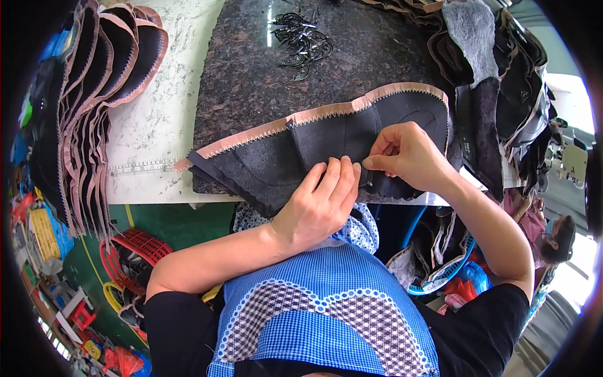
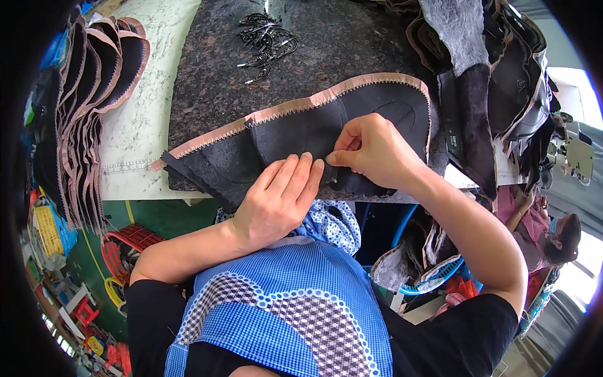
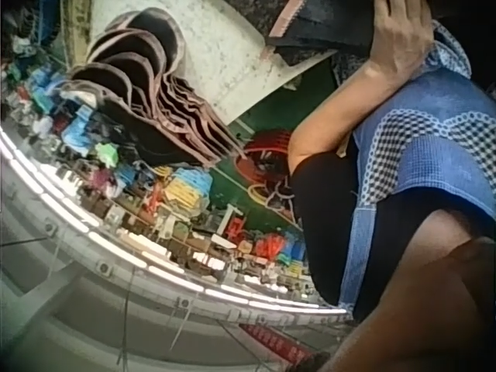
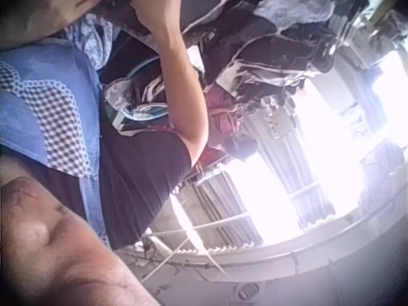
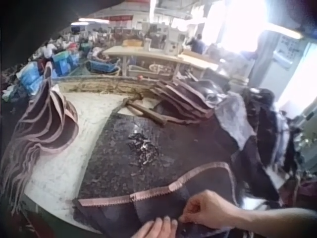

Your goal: Attaching small metal hardware components like hooks or eyelets to leather shoe upper parts by hand.

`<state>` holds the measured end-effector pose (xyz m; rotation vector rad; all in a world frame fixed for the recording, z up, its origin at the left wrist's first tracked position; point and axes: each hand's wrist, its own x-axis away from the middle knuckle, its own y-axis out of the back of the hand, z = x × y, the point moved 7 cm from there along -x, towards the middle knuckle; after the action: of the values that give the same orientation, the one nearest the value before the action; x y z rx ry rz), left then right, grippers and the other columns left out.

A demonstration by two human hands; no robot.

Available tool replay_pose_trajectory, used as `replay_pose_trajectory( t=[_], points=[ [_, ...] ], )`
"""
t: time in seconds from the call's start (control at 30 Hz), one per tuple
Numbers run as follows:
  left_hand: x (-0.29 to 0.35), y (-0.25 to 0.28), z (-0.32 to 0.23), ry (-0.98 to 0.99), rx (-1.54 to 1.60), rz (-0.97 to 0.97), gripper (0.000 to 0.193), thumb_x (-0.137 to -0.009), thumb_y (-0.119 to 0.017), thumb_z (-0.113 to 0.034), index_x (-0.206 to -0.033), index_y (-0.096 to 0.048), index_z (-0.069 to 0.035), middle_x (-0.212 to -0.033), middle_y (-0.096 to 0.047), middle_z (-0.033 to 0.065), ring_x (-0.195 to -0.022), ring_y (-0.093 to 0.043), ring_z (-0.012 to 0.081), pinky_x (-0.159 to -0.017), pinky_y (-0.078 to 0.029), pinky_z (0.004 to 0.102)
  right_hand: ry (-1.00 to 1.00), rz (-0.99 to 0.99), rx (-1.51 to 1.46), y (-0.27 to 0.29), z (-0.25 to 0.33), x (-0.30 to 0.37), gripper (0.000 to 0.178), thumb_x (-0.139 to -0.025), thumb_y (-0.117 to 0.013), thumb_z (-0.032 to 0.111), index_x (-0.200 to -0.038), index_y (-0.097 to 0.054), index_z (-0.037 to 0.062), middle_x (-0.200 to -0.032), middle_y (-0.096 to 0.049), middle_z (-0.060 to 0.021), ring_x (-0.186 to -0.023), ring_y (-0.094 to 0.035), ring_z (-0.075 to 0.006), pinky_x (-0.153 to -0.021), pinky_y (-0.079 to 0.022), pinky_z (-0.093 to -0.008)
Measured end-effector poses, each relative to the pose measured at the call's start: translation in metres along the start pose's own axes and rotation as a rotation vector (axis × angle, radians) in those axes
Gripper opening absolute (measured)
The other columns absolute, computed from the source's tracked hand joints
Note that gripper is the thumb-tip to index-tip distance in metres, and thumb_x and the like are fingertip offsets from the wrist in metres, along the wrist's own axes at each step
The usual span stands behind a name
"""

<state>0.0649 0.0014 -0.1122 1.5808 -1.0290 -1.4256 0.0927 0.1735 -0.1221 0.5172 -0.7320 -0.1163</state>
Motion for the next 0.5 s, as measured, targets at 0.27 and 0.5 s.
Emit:
replay_pose_trajectory(
  t=[0.27, 0.5],
  points=[
    [0.005, 0.002, 0.002, 0.004, 0.068, -0.04, 0.041, -0.085, -0.062, -0.015, -0.121, -0.067, 0.002, -0.125, -0.065, 0.0244, -0.112, -0.067, 0.0327, -0.099, -0.057, 0.0397, 0.09, -0.049, 0.089, 0.002, 0.004, -0.003, 0.023, -0.08, -0.083, 0.02, -0.082, -0.073, -0.0019, -0.074, -0.072, -0.0086, -0.068, -0.068, -0.015, -0.063, -0.054, -0.0314],
    [0.01, 0.001, 0.001, 0.033, 0.057, -0.051, 0.039, -0.086, -0.063, -0.014, -0.121, -0.066, 0.001, -0.13, -0.061, 0.0272, -0.115, -0.066, 0.0347, -0.1, -0.058, 0.0397, 0.051, -0.004, 0.087, 0.001, 0.003, -0.004, 0.028, -0.078, -0.086, 0.024, -0.082, -0.073, -0.0011, -0.073, -0.071, -0.0058, -0.067, -0.065, -0.0129, -0.061, -0.051, -0.0293]
  ],
)
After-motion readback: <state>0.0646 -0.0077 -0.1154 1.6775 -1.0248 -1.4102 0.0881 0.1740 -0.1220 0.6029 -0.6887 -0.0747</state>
